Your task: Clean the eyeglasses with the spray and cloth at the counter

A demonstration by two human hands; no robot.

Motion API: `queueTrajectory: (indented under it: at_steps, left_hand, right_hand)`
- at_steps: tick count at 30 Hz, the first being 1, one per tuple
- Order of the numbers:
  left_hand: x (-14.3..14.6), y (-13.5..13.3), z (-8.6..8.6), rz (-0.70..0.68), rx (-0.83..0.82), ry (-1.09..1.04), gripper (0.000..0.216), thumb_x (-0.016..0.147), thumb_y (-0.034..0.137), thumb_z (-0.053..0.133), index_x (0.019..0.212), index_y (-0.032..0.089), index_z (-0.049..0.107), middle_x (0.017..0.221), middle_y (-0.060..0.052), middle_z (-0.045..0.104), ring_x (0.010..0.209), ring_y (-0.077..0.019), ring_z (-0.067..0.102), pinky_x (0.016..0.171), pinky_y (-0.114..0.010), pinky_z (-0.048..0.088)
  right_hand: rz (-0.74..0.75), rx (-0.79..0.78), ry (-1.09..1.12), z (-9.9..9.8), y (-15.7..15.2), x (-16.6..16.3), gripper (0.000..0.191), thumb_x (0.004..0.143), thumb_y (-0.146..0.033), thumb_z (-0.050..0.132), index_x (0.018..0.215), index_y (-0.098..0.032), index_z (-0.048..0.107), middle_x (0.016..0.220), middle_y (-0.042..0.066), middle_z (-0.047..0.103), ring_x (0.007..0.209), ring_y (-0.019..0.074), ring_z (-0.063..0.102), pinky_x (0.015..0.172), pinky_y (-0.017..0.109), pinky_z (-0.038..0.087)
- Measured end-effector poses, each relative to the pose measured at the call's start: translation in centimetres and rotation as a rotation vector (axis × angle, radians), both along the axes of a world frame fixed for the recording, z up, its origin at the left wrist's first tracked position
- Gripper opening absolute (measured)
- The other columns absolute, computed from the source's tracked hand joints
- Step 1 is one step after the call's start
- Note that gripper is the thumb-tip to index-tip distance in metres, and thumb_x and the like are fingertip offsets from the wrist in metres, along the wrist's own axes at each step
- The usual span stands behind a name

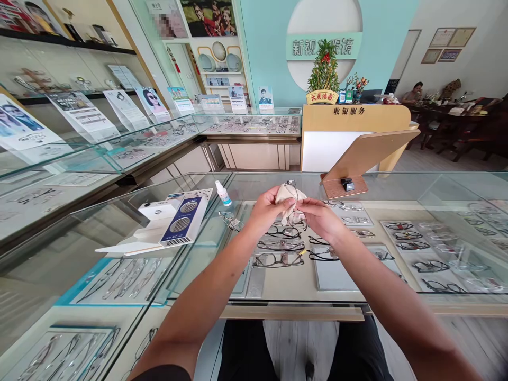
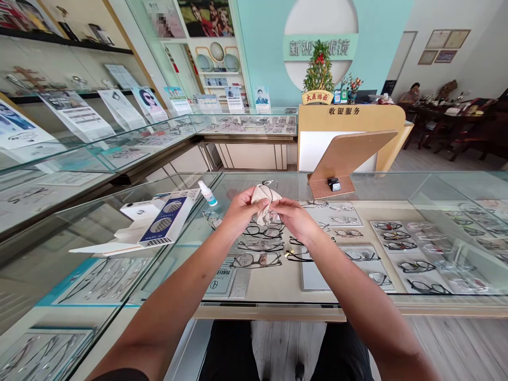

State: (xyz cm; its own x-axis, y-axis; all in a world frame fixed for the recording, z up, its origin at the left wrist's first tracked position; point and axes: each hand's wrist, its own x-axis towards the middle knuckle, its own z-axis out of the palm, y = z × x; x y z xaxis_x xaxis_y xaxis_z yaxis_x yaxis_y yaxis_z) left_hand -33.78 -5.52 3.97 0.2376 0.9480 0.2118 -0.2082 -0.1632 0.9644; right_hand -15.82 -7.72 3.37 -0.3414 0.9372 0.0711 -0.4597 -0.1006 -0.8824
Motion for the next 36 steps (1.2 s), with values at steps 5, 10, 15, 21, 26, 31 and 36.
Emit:
queueTrajectory:
  at_steps: [5, 10, 15, 21, 26, 31, 36]
  left_hand:
    - [0.7, -0.8, -0.1, 0.131, 0.027, 0.025, 0.054, 0.074, 0.068, 0.091, 0.083, 0.019, 0.07, 0.067, 0.001, 0.066, 0.054, -0.012, 0.055, 0.05, -0.025, 0.044]
    - [0.0, 0.0, -0.3, 0.167, 0.07, 0.008, 0.063, 0.076, 0.079, 0.085, 0.079, 0.018, 0.072, 0.068, -0.001, 0.067, 0.058, -0.0121, 0.057, 0.054, -0.025, 0.047]
    - [-0.8, 0.1, 0.4, -0.05, 0.014, 0.008, 0.058, 0.075, 0.063, 0.094, 0.109, 0.018, 0.078, 0.09, -0.004, 0.078, 0.075, -0.0167, 0.071, 0.068, -0.027, 0.056]
    - [-0.3, -0.7, 0.5, -0.029, 0.039, 0.045, 0.054, 0.069, 0.051, 0.101, 0.101, 0.017, 0.075, 0.079, -0.003, 0.076, 0.065, -0.0156, 0.068, 0.058, -0.025, 0.053]
    - [0.1, -0.5, -0.1, 0.077, 0.059, -0.015, 0.053, 0.071, 0.062, 0.097, 0.081, 0.017, 0.071, 0.066, 0.0, 0.07, 0.053, -0.0124, 0.061, 0.05, -0.025, 0.051]
    - [0.0, 0.0, -0.1, 0.057, 0.052, -0.067, 0.06, 0.078, 0.074, 0.088, 0.08, 0.016, 0.071, 0.066, -0.001, 0.07, 0.055, -0.0123, 0.062, 0.053, -0.024, 0.052]
    - [-0.6, 0.3, 0.2, -0.101, -0.024, -0.09, 0.058, 0.071, 0.056, 0.1, 0.107, 0.017, 0.078, 0.089, -0.005, 0.079, 0.073, -0.0178, 0.073, 0.066, -0.028, 0.06]
  right_hand:
    - [0.123, 0.011, -0.044, -0.2, -0.4, -0.7, 0.029, 0.071, -0.041, 0.098, 0.085, -0.021, 0.083, 0.086, 0.002, 0.074, 0.085, 0.0191, 0.06, 0.083, 0.035, 0.045]
    - [0.077, -0.013, -0.017, 0.4, -0.4, -0.3, 0.027, 0.068, -0.039, 0.099, 0.08, -0.02, 0.083, 0.084, 0.002, 0.072, 0.084, 0.0181, 0.059, 0.082, 0.034, 0.045]
    - [0.042, -0.01, -0.019, 0.9, 0.0, 1.0, 0.021, 0.071, -0.034, 0.095, 0.074, -0.02, 0.079, 0.079, 0.001, 0.069, 0.079, 0.0168, 0.057, 0.076, 0.033, 0.043]
    - [0.121, -0.047, 0.036, 0.7, -0.1, 0.7, 0.026, 0.067, -0.035, 0.1, 0.076, -0.02, 0.081, 0.078, 0.001, 0.07, 0.077, 0.0164, 0.059, 0.074, 0.032, 0.045]
    - [0.204, -0.037, 0.035, 0.3, -0.3, 0.1, 0.029, 0.069, -0.036, 0.1, 0.079, -0.016, 0.081, 0.079, 0.002, 0.07, 0.079, 0.016, 0.061, 0.078, 0.032, 0.048]
    - [0.175, -0.033, 0.041, 0.5, -0.2, 0.3, 0.025, 0.072, -0.035, 0.097, 0.078, -0.017, 0.081, 0.08, 0.002, 0.071, 0.077, 0.0152, 0.061, 0.075, 0.03, 0.049]
    - [0.148, -0.062, 0.08, 0.9, 0.1, 1.1, 0.019, 0.072, -0.027, 0.095, 0.079, -0.018, 0.08, 0.083, 0.0, 0.072, 0.079, 0.0137, 0.064, 0.077, 0.028, 0.053]
